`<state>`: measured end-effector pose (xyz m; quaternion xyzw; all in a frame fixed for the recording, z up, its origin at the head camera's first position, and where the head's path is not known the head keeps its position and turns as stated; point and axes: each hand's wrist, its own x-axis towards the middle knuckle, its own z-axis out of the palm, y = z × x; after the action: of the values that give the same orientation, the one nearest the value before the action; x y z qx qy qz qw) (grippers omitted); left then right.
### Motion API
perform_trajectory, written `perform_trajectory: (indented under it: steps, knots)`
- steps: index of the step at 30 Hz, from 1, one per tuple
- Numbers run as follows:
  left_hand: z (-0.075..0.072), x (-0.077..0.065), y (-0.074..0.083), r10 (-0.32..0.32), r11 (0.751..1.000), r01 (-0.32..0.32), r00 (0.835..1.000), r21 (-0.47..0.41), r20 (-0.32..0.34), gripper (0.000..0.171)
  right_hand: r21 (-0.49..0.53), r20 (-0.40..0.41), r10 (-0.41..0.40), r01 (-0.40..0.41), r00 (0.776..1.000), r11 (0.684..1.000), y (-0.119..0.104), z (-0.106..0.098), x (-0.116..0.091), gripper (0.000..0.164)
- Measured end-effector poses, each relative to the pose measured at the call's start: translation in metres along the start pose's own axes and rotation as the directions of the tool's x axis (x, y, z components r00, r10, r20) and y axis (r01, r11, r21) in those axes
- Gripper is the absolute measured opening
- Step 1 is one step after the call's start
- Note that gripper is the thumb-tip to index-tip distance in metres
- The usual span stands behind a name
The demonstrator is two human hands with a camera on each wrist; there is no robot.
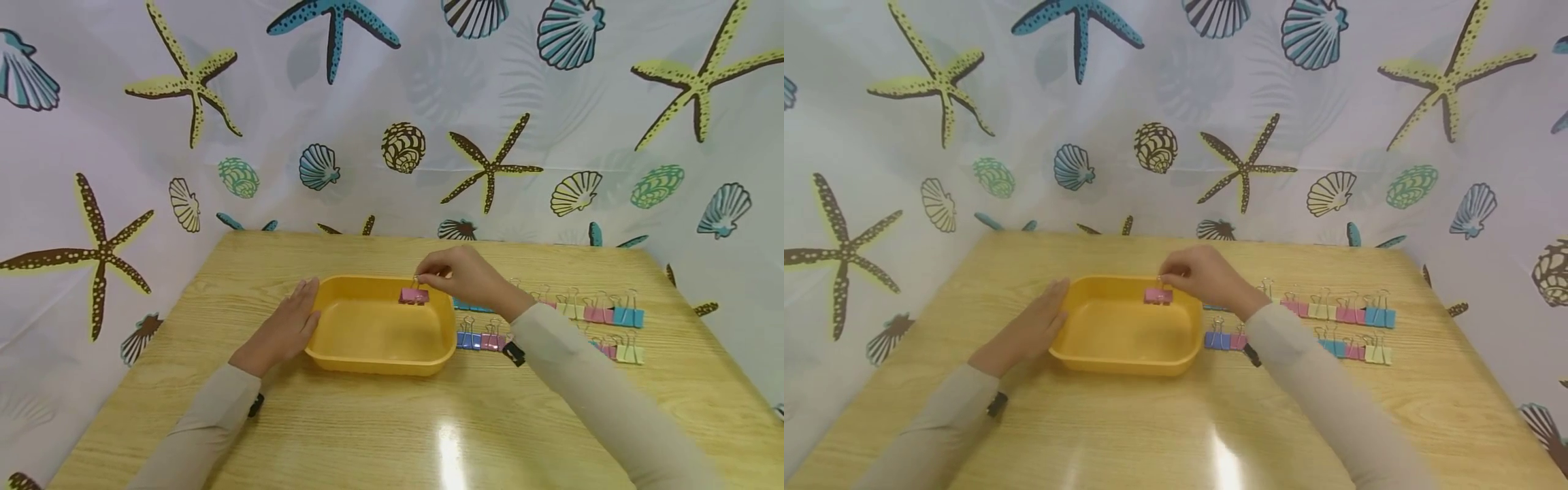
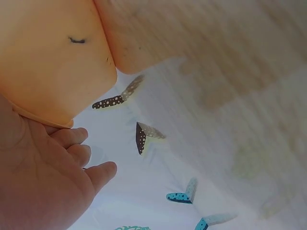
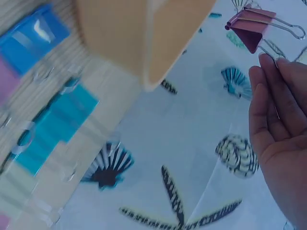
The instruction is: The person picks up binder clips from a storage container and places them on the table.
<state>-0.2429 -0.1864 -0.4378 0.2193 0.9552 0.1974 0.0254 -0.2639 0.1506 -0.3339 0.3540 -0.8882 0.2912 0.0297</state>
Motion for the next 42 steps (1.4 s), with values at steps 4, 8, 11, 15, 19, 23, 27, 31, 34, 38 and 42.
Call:
perform_trajectory:
  steps: [4, 8, 11, 15, 19, 23, 27, 31, 34, 38, 42]
  knots:
    - [0.001, 0.000, 0.000, -0.004, 1.000, 0.004, 1.000, -0.002, 0.002, 0.059, 0.004, -0.064, 0.068, -0.068, 0.996, 0.998, 0.018, -0.021, -0.030, 0.012]
    - [0.001, -0.001, 0.000, -0.004, 1.000, 0.004, 1.000, -0.016, 0.006, 0.060, -0.018, -0.148, 0.130, -0.134, 0.980, 0.991, 0.040, -0.043, -0.065, 0.014]
    - [0.000, -0.001, -0.002, -0.005, 1.000, 0.005, 1.000, -0.019, 0.003, 0.060, -0.054, -0.209, 0.181, -0.196, 0.961, 0.979, 0.056, -0.059, -0.092, 0.015]
    - [-0.001, -0.004, -0.005, -0.019, 1.000, 0.019, 1.000, -0.011, -0.001, 0.060, -0.056, -0.267, 0.265, -0.290, 0.926, 0.955, 0.075, -0.077, -0.127, 0.018]
    - [-0.003, -0.006, -0.004, -0.023, 0.999, 0.023, 1.000, -0.026, 0.008, 0.060, -0.076, -0.291, 0.338, -0.374, 0.895, 0.924, 0.095, -0.091, -0.162, 0.022]
    - [-0.002, -0.006, -0.002, -0.017, 0.999, 0.017, 1.000, -0.034, 0.010, 0.059, -0.122, -0.291, 0.399, -0.447, 0.870, 0.886, 0.115, -0.100, -0.200, 0.024]
    - [-0.001, -0.005, -0.001, -0.011, 0.999, 0.011, 1.000, -0.030, 0.005, 0.060, -0.138, -0.305, 0.463, -0.520, 0.832, 0.843, 0.132, -0.104, -0.235, 0.025]
    - [-0.001, -0.004, 0.000, -0.004, 1.000, 0.004, 1.000, -0.024, -0.001, 0.060, -0.155, -0.323, 0.512, -0.578, 0.796, 0.801, 0.149, -0.104, -0.263, 0.027]
    - [-0.001, -0.003, -0.001, 0.002, 1.000, -0.002, 1.000, -0.011, -0.010, 0.060, -0.184, -0.303, 0.522, -0.586, 0.797, 0.789, 0.159, -0.104, -0.278, 0.026]
    - [-0.001, -0.002, 0.000, 0.011, 1.000, -0.011, 1.000, 0.000, -0.017, 0.060, -0.209, -0.233, 0.546, -0.589, 0.805, 0.780, 0.171, -0.103, -0.288, 0.028]
    - [-0.003, -0.001, 0.003, 0.016, 1.000, -0.016, 1.000, -0.010, -0.016, 0.059, -0.199, -0.180, 0.590, -0.617, 0.787, 0.761, 0.182, -0.101, -0.293, 0.032]
